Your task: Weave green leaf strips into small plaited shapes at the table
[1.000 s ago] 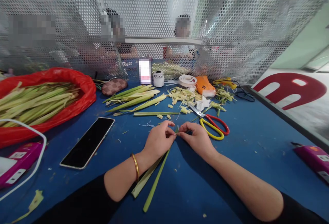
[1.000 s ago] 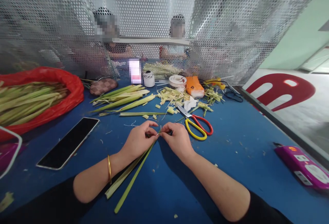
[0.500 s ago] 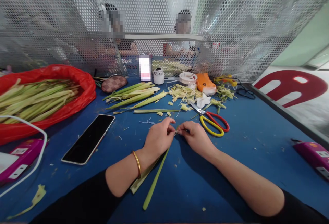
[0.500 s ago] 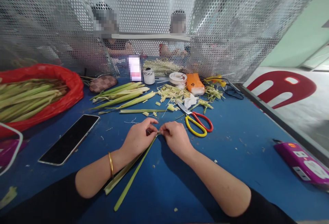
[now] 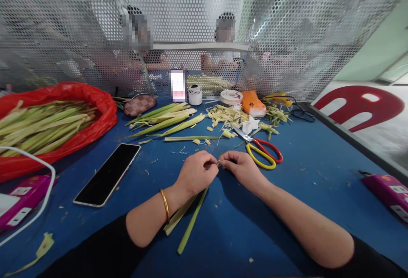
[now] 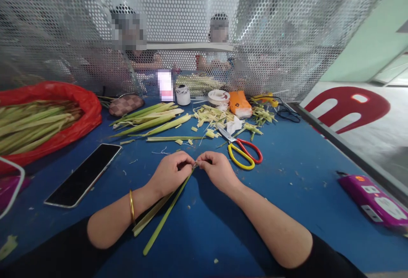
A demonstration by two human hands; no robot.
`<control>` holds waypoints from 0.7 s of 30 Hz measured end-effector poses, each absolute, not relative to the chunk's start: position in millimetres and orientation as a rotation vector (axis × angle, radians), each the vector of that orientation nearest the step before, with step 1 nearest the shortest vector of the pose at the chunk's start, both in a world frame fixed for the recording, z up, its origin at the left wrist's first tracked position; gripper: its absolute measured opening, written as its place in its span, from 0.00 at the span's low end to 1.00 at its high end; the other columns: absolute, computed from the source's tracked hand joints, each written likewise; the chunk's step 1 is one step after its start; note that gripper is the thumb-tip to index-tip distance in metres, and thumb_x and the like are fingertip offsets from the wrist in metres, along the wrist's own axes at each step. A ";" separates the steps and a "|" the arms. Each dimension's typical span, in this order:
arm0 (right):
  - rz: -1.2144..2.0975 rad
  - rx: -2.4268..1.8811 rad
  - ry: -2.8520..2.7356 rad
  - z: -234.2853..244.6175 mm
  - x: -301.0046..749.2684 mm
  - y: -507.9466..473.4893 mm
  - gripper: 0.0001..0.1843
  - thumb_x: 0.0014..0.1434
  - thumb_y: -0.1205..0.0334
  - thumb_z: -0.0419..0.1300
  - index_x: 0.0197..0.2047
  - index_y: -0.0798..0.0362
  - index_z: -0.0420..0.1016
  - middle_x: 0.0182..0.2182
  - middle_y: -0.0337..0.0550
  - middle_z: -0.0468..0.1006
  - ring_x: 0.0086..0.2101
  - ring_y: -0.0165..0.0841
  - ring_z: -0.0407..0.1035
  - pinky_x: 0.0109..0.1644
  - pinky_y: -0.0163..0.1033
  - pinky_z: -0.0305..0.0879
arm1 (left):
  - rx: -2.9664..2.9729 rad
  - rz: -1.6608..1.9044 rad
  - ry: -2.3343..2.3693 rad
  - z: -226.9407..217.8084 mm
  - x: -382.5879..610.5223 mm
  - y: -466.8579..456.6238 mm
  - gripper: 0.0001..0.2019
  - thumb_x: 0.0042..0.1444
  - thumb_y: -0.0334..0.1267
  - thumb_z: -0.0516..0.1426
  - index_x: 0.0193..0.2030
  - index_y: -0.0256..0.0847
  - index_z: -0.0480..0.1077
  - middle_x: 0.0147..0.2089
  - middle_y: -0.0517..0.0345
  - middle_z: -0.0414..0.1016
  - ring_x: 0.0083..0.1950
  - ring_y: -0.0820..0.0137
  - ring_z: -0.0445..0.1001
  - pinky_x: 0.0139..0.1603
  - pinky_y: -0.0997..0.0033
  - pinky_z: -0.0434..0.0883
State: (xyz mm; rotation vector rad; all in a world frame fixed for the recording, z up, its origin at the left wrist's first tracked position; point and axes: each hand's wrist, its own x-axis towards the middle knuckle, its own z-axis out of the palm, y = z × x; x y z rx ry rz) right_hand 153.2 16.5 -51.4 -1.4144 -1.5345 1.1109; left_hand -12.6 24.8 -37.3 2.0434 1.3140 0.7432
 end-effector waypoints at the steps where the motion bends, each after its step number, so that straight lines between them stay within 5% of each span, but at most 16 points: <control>1: 1.109 -1.409 -1.533 -51.9 153.2 16.5 0.07 0.51 0.60 0.58 0.26 0.53 0.74 0.21 0.35 0.70 0.24 0.28 0.60 0.28 0.34 0.56 | 2.046 0.730 1.319 -37.4 -12.3 25.3 0.05 0.52 0.34 0.56 0.27 0.41 0.73 0.30 0.59 0.72 0.31 0.71 0.69 0.32 0.72 0.63; 15: 0.855 -1.559 -1.927 -42.3 169.9 15.1 0.10 0.47 0.73 0.53 0.24 0.51 0.73 0.21 0.37 0.75 0.24 0.31 0.67 0.30 0.35 0.59 | 2.288 0.569 1.572 -29.9 -35.6 45.6 0.08 0.53 0.31 0.55 0.24 0.42 0.65 0.31 0.56 0.72 0.35 0.65 0.69 0.34 0.68 0.59; 21: 0.711 -1.563 -2.063 -42.2 166.9 14.4 0.09 0.50 0.73 0.54 0.26 0.52 0.73 0.27 0.41 0.78 0.30 0.34 0.70 0.35 0.36 0.60 | 1.399 0.723 1.047 -28.5 -24.3 41.9 0.07 0.56 0.38 0.51 0.27 0.41 0.60 0.32 0.58 0.75 0.20 0.78 0.60 0.21 0.76 0.56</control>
